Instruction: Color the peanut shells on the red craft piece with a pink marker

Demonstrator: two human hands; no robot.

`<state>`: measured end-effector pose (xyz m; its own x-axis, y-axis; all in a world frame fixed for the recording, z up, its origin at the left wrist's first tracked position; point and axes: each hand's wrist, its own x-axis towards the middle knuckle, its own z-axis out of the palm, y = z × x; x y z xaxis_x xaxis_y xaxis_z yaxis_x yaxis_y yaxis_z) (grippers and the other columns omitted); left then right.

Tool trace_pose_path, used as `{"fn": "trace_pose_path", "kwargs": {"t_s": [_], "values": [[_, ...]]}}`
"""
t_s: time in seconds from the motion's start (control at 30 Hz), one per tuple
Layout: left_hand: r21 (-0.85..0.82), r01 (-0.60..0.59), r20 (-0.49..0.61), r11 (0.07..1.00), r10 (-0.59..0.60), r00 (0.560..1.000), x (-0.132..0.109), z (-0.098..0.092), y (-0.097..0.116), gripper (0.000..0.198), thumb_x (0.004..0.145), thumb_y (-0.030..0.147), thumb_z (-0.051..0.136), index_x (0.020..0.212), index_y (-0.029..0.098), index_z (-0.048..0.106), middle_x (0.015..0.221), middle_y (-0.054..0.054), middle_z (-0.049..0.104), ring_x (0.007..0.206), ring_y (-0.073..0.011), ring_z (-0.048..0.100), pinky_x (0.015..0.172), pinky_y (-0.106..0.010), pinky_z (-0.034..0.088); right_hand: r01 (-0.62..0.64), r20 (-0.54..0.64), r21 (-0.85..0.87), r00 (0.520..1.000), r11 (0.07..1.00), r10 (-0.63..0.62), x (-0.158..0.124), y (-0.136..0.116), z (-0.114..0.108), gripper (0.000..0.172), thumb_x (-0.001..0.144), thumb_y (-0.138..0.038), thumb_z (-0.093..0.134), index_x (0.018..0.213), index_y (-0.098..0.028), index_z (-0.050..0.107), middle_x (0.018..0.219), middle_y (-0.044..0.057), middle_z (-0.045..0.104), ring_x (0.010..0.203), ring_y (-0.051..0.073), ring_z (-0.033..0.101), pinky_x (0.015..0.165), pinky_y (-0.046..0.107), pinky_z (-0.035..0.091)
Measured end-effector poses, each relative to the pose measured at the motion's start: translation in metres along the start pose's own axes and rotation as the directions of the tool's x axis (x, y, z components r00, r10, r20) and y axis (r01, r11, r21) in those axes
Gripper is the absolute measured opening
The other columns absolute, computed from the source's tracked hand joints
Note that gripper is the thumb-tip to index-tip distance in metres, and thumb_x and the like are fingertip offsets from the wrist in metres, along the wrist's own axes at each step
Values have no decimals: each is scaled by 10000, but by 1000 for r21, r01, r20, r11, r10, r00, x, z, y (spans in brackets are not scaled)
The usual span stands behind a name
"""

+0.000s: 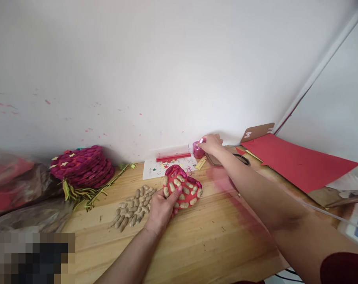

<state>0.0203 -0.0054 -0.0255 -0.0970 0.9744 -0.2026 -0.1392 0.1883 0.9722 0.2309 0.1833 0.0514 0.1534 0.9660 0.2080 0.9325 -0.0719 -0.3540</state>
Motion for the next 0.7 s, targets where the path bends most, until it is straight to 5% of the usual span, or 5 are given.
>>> {"fn": "trace_pose_path", "kwargs": {"t_s": [0.3, 0.5, 0.67, 0.7], "values": [[4, -32, 7, 999, 32, 999, 0, 0, 0, 606, 569, 710, 896, 593, 176, 610, 427, 21, 534, 330, -84, 431, 325, -196, 310, 47, -125, 84, 991, 995, -37, -17, 11, -1, 224, 905, -423, 678, 884, -228, 787, 1018, 107, 757, 1159, 321, 560, 958, 427, 415], [15, -45, 13, 999, 45, 999, 0, 0, -3, 616, 606, 742, 860, 616, 180, 607, 441, 15, 548, 344, -91, 445, 328, -194, 296, 16, -249, 256, 967, 967, 50, -34, 28, -15, 229, 930, -417, 636, 930, -209, 733, 922, 83, 752, 969, 278, 628, 895, 404, 444], [39, -62, 36, 997, 60, 998, 0, 1, -2, 592, 629, 725, 851, 610, 184, 610, 433, 11, 556, 341, -92, 440, 335, -201, 311, 76, -316, 460, 945, 884, 83, -79, 29, -25, 316, 1000, -482, 497, 1037, -206, 645, 950, 58, 739, 835, 202, 659, 755, 323, 493], [42, -77, 35, 996, 75, 997, 0, 1, -2, 586, 632, 722, 851, 611, 185, 614, 429, 13, 553, 339, -92, 434, 333, -203, 306, 166, -329, 593, 943, 788, 49, -93, 24, -24, 302, 975, -496, 550, 996, -208, 639, 912, 48, 731, 815, 197, 662, 732, 315, 498]]}}
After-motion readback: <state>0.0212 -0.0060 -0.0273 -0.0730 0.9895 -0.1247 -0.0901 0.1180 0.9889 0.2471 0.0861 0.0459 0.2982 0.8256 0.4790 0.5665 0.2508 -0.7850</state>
